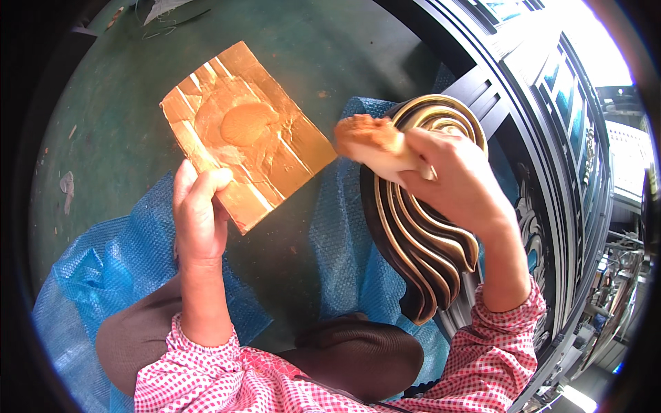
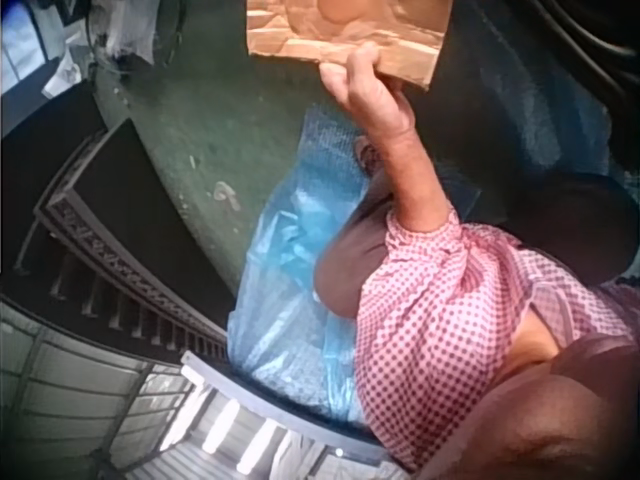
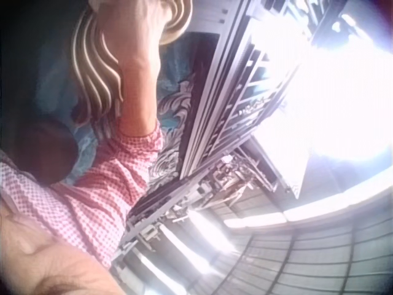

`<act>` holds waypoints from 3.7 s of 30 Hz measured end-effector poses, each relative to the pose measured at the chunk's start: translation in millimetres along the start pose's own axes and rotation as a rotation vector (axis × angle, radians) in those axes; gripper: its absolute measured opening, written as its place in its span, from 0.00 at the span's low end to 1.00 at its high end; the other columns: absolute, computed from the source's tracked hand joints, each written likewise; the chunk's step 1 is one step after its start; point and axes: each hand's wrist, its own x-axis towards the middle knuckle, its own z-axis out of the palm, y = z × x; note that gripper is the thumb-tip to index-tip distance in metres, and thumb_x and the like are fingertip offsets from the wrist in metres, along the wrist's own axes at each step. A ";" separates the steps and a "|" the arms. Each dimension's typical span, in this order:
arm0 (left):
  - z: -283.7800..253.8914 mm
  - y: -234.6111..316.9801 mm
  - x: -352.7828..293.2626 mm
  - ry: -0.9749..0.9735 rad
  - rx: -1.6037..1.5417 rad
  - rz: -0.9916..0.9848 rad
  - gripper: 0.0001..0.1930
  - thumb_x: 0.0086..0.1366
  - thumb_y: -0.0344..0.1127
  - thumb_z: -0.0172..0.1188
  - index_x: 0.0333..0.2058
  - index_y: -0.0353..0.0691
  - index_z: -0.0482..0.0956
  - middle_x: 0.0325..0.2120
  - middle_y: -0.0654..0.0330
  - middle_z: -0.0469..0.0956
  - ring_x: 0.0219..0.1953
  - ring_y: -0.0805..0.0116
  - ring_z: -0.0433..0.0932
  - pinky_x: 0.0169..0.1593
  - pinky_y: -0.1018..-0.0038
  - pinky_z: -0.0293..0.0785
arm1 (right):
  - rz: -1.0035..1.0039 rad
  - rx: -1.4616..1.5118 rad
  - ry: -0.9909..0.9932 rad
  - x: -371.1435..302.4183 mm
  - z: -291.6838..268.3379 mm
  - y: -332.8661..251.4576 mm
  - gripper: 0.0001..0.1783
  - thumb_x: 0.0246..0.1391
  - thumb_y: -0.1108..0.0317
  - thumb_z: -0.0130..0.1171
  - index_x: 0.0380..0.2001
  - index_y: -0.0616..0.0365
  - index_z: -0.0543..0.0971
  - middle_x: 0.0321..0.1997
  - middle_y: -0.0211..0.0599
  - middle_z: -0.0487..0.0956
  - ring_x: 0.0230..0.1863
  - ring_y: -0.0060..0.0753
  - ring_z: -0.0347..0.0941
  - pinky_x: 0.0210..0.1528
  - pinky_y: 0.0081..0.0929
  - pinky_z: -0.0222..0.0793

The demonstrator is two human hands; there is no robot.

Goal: The person applies gold leaf to a decorative metal door frame using a sponge and a cardboard palette. They repeatedly dab the sponge onto the palette to pick up gold material and then press it onto the ornate scrollwork and frame details.

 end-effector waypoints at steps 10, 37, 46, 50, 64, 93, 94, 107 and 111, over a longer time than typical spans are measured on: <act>-2.2 -1.7 7.3 0.012 0.021 -0.010 0.14 0.53 0.26 0.51 0.41 0.35 0.69 0.33 0.60 0.73 0.33 0.75 0.74 0.36 0.80 0.73 | 0.021 0.093 0.068 -4.8 -8.4 15.6 0.11 0.41 0.71 0.61 0.28 0.62 0.72 0.25 0.41 0.73 0.28 0.41 0.71 0.32 0.30 0.66; -0.8 -3.9 10.7 0.018 -0.021 0.001 0.14 0.53 0.25 0.52 0.40 0.34 0.69 0.34 0.60 0.73 0.36 0.71 0.74 0.42 0.75 0.72 | 0.076 0.235 0.384 -14.2 9.9 26.7 0.09 0.43 0.72 0.60 0.29 0.61 0.73 0.25 0.40 0.73 0.29 0.41 0.71 0.32 0.32 0.66; -0.2 -4.6 7.6 -0.012 -0.033 0.006 0.15 0.54 0.24 0.51 0.42 0.34 0.69 0.37 0.58 0.72 0.39 0.69 0.74 0.45 0.74 0.71 | 0.090 0.293 0.236 -35.9 11.8 18.6 0.13 0.41 0.70 0.64 0.24 0.63 0.70 0.22 0.44 0.71 0.26 0.47 0.69 0.31 0.35 0.64; -9.2 -7.0 13.4 -0.078 0.018 0.022 0.18 0.55 0.28 0.50 0.46 0.31 0.69 0.42 0.55 0.73 0.44 0.67 0.73 0.50 0.72 0.70 | 0.037 0.176 0.208 -27.3 25.9 11.5 0.11 0.43 0.69 0.62 0.26 0.61 0.70 0.26 0.45 0.73 0.32 0.49 0.71 0.35 0.38 0.65; -9.5 3.8 4.3 -0.091 -0.056 -0.019 0.12 0.55 0.25 0.52 0.40 0.35 0.70 0.35 0.60 0.73 0.37 0.70 0.74 0.43 0.74 0.72 | 0.026 0.012 0.210 -87.1 19.4 -12.1 0.11 0.39 0.72 0.62 0.27 0.59 0.71 0.26 0.40 0.72 0.31 0.45 0.71 0.35 0.36 0.67; -21.6 14.7 -2.6 -0.219 -0.005 -0.078 0.15 0.54 0.24 0.50 0.42 0.33 0.68 0.37 0.58 0.72 0.40 0.70 0.73 0.47 0.73 0.70 | 0.163 0.053 0.555 -104.9 18.6 -22.8 0.16 0.37 0.74 0.61 0.35 0.57 0.76 0.34 0.35 0.77 0.37 0.39 0.72 0.38 0.35 0.65; -20.6 15.3 -2.6 -0.229 -0.007 -0.083 0.15 0.54 0.23 0.50 0.42 0.33 0.68 0.37 0.58 0.72 0.39 0.70 0.73 0.47 0.73 0.70 | 0.094 -0.006 0.491 -98.8 22.7 -28.2 0.15 0.37 0.74 0.60 0.35 0.56 0.76 0.33 0.34 0.77 0.37 0.39 0.72 0.38 0.34 0.65; -9.4 13.5 -18.0 -0.260 0.031 -0.148 0.09 0.52 0.24 0.53 0.33 0.39 0.67 0.25 0.64 0.70 0.23 0.77 0.70 0.26 0.81 0.69 | 0.112 -0.228 0.611 -96.2 16.1 -16.5 0.13 0.38 0.77 0.61 0.32 0.57 0.76 0.33 0.39 0.77 0.37 0.41 0.73 0.41 0.32 0.66; 2.9 0.2 -32.5 -0.331 0.052 -0.239 0.08 0.54 0.24 0.53 0.32 0.42 0.66 0.22 0.66 0.69 0.18 0.81 0.67 0.18 0.84 0.62 | 0.215 0.393 0.628 -93.5 12.9 -46.4 0.16 0.44 0.77 0.62 0.41 0.64 0.77 0.39 0.36 0.80 0.41 0.29 0.77 0.47 0.26 0.70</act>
